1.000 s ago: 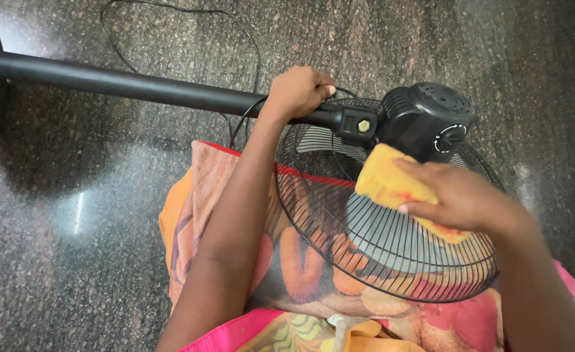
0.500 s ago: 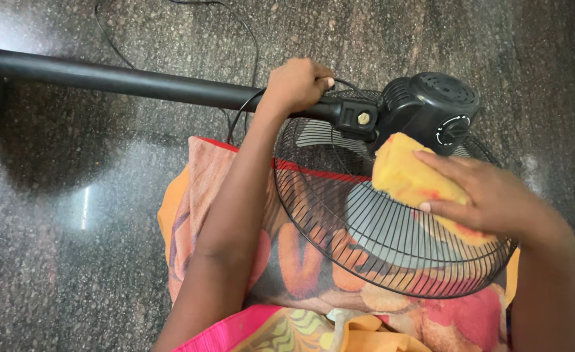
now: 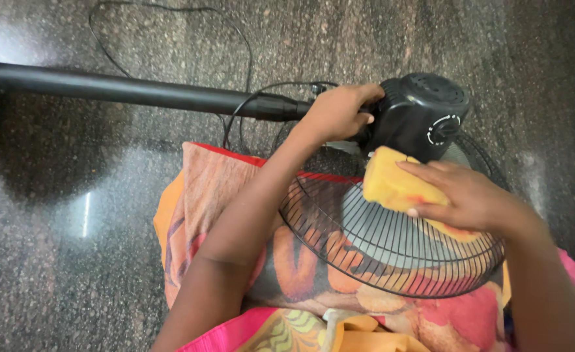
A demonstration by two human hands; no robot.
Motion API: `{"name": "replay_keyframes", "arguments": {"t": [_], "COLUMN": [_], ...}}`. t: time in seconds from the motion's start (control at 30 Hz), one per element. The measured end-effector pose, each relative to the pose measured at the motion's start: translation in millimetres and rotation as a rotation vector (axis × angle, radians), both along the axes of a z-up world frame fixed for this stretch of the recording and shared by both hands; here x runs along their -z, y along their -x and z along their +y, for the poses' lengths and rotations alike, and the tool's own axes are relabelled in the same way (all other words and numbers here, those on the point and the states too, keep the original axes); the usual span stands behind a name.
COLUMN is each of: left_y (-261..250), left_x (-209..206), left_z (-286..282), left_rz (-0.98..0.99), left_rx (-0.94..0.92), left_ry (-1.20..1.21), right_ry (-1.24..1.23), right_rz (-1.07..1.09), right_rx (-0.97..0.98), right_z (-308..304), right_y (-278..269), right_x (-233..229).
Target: The person wipes the blades and the motor housing of a standing fan using a yellow sponge. They rotate the fan head to access different areas and continue wiping the metal cage and plastic components.
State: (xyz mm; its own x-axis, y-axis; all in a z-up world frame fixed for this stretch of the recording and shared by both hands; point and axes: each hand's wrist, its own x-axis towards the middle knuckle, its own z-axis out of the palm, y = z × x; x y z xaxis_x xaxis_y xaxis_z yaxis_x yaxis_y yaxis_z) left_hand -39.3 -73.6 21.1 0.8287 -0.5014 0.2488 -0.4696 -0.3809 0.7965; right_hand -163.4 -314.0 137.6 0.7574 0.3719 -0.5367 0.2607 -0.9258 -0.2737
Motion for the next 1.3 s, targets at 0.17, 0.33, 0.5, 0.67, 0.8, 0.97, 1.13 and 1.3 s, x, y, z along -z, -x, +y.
{"name": "replay_keyframes", "arguments": {"t": [0.17,0.33,0.5,0.67,0.8,0.97,1.13,1.3], "left_y": [-6,-10,-9,-10,-9,-10,-12,-11], "left_x": [4,5,6,5,3,5,9,8], "left_z": [4,6,7,6,8,8,6,5], "left_rz": [-0.005,0.016,-0.010,-0.003,0.039,-0.009,-0.020,-0.038], "left_rx": [0.026,0.041,0.026,0.025,0.018,0.039,0.038,0.042], "left_ry": [0.032,0.028,0.003,-0.035,-0.042,-0.008,-0.019,0.002], "right_ry": [-0.315,0.084,0.221,0.285,0.130,0.247,0.247,0.101], "right_rz": [0.348,0.133,-0.564,-0.442,-0.664,-0.691,-0.540,-0.373], "right_rx": [0.236,0.436,0.143,0.048,-0.008,0.026,-0.074,-0.111], "right_z": [-24,-36,-25,-3,3,0,-9,-30], "right_y": [-8,-38,-22,4,7,11,10,1], "right_x": [-14,-20,-30,-10,-13,-20,20,19]}}
